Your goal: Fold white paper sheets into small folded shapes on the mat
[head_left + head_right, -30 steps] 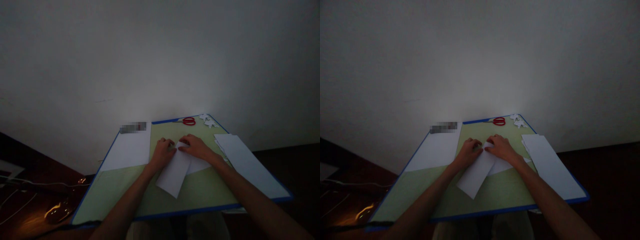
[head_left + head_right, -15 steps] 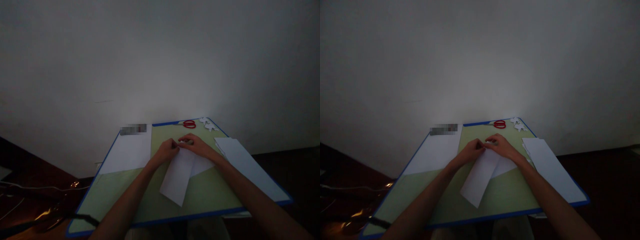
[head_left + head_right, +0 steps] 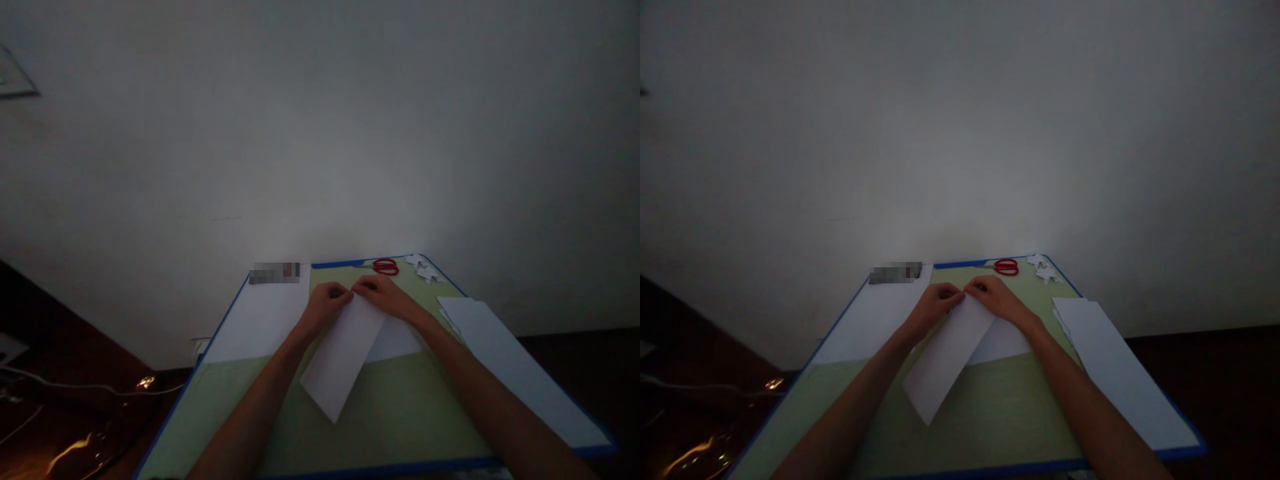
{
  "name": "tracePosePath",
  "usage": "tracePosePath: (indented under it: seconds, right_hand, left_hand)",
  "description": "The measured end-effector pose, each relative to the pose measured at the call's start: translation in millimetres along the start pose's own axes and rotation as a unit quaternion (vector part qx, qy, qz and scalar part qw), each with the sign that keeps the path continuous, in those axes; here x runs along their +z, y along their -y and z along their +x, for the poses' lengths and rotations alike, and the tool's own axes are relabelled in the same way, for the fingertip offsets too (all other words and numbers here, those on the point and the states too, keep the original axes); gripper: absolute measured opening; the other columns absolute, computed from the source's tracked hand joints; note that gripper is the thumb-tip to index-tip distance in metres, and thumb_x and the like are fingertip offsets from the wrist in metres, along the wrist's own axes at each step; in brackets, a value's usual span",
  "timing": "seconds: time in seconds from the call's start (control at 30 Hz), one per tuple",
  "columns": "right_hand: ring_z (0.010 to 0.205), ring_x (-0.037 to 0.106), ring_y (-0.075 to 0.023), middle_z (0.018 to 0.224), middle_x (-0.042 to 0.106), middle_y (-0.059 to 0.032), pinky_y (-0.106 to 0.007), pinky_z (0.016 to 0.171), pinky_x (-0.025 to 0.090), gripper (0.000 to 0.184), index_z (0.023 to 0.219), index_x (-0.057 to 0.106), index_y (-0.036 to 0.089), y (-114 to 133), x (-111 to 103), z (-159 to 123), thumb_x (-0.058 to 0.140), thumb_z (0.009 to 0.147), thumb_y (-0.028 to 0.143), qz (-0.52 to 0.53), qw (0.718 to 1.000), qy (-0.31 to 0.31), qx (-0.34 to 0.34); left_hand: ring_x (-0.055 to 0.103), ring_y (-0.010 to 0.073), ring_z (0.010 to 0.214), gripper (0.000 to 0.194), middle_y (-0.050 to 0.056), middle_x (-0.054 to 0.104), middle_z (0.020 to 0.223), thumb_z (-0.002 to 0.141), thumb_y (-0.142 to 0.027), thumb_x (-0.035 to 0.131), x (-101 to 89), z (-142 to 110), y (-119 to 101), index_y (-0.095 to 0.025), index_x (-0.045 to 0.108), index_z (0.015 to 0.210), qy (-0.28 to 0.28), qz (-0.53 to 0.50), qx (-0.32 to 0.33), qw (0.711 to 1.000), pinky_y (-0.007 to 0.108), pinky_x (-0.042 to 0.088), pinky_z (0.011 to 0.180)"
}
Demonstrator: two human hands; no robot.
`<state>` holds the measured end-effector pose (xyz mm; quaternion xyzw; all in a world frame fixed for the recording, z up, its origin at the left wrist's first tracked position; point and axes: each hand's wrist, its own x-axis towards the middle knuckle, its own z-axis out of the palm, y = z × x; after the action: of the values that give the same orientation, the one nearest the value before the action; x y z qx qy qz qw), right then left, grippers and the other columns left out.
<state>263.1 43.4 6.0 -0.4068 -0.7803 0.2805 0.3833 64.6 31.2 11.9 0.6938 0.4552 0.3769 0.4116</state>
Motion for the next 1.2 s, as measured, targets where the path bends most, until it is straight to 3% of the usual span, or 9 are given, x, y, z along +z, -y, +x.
tracePosePath:
  seconds: [0.27,0.4,0.57,0.8,1.07,1.2]
  right_hand:
    - [0.077,0.062,-0.0202,0.082,0.071,-0.0052,-0.032,0.071,0.046,0.024,0.082,0.072,0.018,-3,-5,-10,0.06,0.09,0.037,-0.014,1.0,0.014,0.024]
    - [0.078,0.061,-0.0197,0.084,0.07,-0.0052,-0.032,0.072,0.046,0.024,0.082,0.07,0.019,1,-10,-12,0.058,0.091,0.038,-0.017,1.0,-0.006,0.021]
    - [0.076,0.059,-0.0188,0.082,0.07,-0.0046,-0.031,0.071,0.045,0.024,0.082,0.068,0.019,-1,-12,-14,0.057,0.091,0.038,-0.012,1.0,-0.022,0.016]
    - [0.075,0.059,-0.0189,0.079,0.068,-0.0041,-0.032,0.069,0.043,0.025,0.08,0.068,0.018,-4,-11,-14,0.057,0.089,0.039,-0.002,0.999,-0.032,0.011]
    - [0.073,0.059,-0.0188,0.079,0.068,-0.004,-0.031,0.068,0.044,0.028,0.08,0.067,0.019,-3,-18,-14,0.057,0.09,0.043,-0.002,0.999,-0.038,0.025]
    - [0.073,0.058,-0.0187,0.079,0.069,-0.0039,-0.032,0.069,0.045,0.028,0.08,0.069,0.019,-3,-24,-16,0.057,0.09,0.043,-0.01,0.999,-0.04,0.025]
  left_hand:
    - [0.062,0.0178,0.072,0.024,0.005,0.07,0.077,0.085,-0.037,0.064,9.7,-9,5,-0.014,0.071,0.079,-0.01,0.052,0.024,0.998,0.027,0.044,0.066]
    - [0.057,0.0158,0.067,0.034,0.003,0.067,0.073,0.089,-0.044,0.059,15.0,-14,2,-0.013,0.07,0.078,0.0,0.026,0.005,1.0,0.026,0.039,0.059]
    - [0.058,0.0159,0.069,0.032,0.004,0.068,0.077,0.087,-0.043,0.063,16.0,-16,2,-0.013,0.071,0.083,0.017,-0.02,0.01,1.0,0.026,0.041,0.061]
    - [0.056,0.0155,0.067,0.031,0.001,0.064,0.071,0.085,-0.045,0.067,17.6,-15,4,-0.016,0.063,0.074,-0.008,0.046,0.023,0.999,0.026,0.04,0.062]
    - [0.05,0.0155,0.068,0.039,0.0,0.057,0.069,0.094,-0.046,0.048,19.3,-17,1,-0.017,0.058,0.071,0.017,0.1,0.051,0.994,0.027,0.035,0.06]
    - [0.051,0.0161,0.07,0.036,0.001,0.059,0.072,0.095,-0.045,0.049,18.5,-20,-3,-0.018,0.058,0.073,0.032,0.106,0.074,0.991,0.027,0.036,0.063]
